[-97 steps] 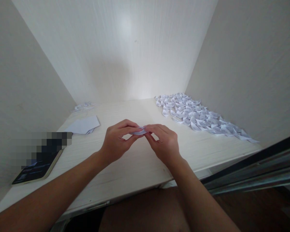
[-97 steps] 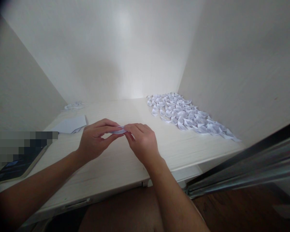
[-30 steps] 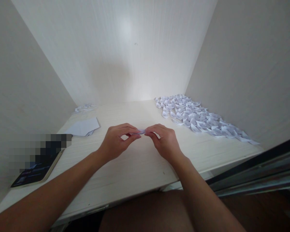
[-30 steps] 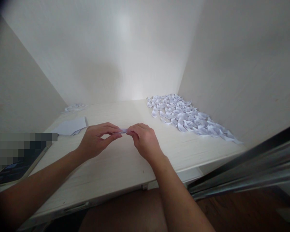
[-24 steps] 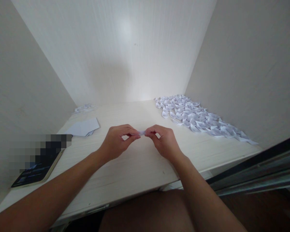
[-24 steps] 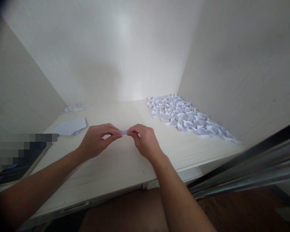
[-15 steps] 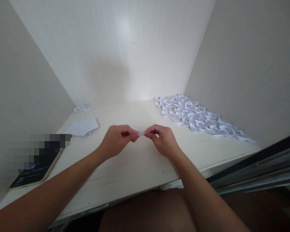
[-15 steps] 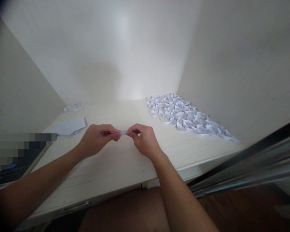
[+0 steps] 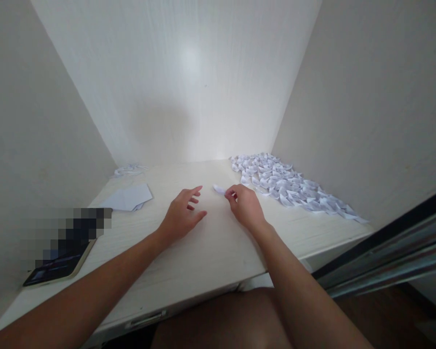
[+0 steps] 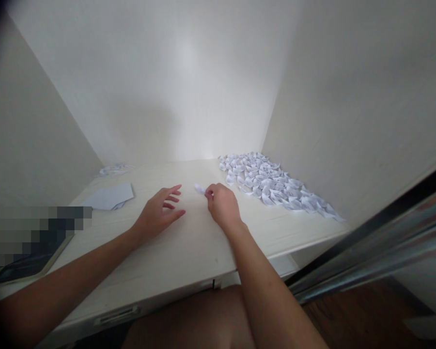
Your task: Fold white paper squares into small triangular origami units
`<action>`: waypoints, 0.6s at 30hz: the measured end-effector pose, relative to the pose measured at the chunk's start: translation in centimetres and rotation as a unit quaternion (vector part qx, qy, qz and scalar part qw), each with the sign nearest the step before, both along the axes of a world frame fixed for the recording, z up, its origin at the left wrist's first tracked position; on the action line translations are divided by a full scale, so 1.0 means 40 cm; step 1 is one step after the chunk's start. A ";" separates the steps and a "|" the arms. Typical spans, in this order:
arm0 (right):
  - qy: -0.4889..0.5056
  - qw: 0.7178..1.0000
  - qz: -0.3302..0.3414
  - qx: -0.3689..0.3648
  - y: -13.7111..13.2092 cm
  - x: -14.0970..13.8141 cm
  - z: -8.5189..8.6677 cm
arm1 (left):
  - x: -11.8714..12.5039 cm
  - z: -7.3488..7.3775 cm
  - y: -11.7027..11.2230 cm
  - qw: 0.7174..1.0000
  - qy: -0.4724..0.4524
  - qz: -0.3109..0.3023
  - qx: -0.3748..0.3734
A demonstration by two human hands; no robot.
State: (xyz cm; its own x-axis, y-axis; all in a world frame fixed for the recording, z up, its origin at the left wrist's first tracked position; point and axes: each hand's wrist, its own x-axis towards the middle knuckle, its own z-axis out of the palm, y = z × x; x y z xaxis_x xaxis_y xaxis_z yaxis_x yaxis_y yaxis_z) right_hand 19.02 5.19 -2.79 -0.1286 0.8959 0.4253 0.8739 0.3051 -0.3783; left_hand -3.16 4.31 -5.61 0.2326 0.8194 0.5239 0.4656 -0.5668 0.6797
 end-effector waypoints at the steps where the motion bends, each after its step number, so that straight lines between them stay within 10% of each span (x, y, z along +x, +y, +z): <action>1: -0.043 0.998 -0.041 -0.016 0.024 0.000 0.007 | 0.001 -0.001 0.001 1.000 0.015 0.006 -0.003; 9: -0.121 0.976 -0.171 -0.055 0.233 -0.009 0.020 | 0.011 0.000 -0.003 0.993 0.106 -0.042 -0.043; 18: -0.101 0.977 -0.180 -0.054 0.285 0.009 0.019 | 0.015 0.002 0.000 0.990 0.122 -0.050 -0.045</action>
